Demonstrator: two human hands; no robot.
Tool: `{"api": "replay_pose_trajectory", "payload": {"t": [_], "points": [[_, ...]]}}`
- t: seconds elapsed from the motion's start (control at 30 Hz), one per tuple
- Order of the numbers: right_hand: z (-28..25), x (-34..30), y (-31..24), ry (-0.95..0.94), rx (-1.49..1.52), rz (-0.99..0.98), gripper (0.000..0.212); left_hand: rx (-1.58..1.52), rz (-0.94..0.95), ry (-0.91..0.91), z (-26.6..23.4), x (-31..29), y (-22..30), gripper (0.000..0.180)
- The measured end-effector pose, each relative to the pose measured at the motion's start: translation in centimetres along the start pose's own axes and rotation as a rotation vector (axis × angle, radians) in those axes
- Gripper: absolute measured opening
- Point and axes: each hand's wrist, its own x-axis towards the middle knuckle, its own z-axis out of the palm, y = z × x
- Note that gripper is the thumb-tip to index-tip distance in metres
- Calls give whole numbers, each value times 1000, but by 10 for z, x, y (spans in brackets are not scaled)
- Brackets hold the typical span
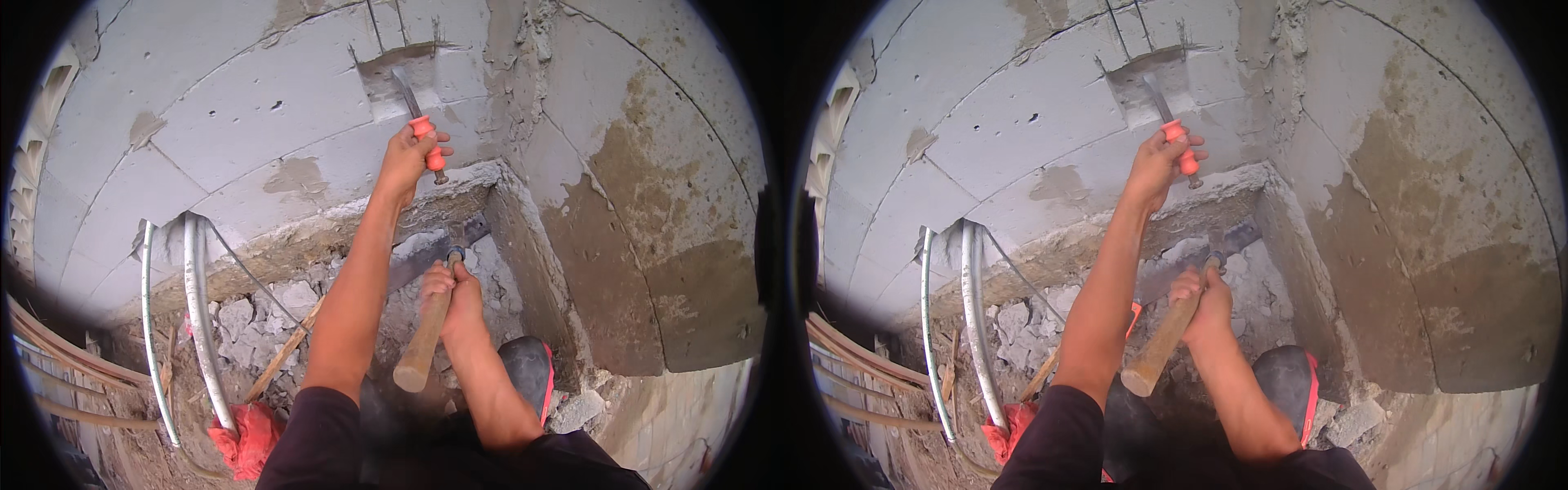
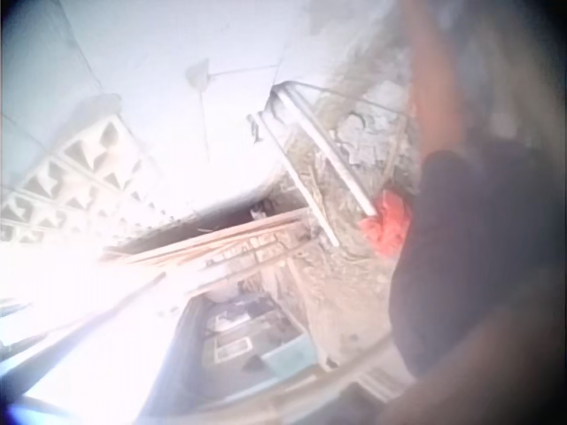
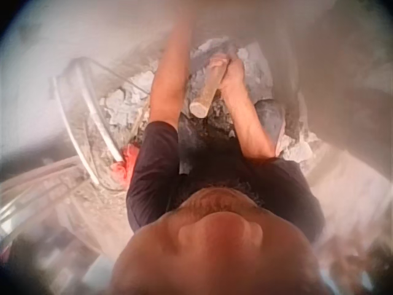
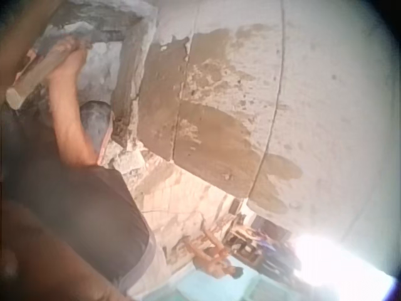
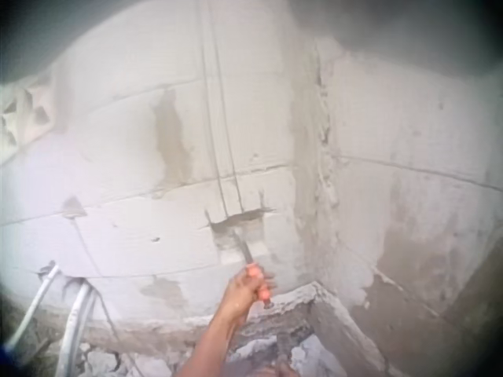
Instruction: The person chisels a rectangular section out of a concrete block wall using a chisel and a hammer, then uses a saw to widen a groove in the concrete.
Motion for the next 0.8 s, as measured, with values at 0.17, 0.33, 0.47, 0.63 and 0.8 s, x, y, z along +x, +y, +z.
{"api": "replay_pose_trajectory", "payload": {"t": [0.17, 0.33, 0.47, 0.63, 0.8], "points": [[24, -3, 5, -225, -165, 72, 36, 30, 15, -9, -12, 5, -4, 41], [8, 22, -7, -28, 2, 69, 38, 14, 28, -18, -12, 12, -2, 42], [20, 15, -8, -216, -99, 221, 40, 3, 31, -20, -14, 7, -6, 42], [7, 34, -9, -31, -85, 119, 39, 53, 40, -15, -15, 14, -2, 42], [15, 30, -3, -225, -248, 137, 38, 72, 49, 1, -16, 12, 3, 42]]}}
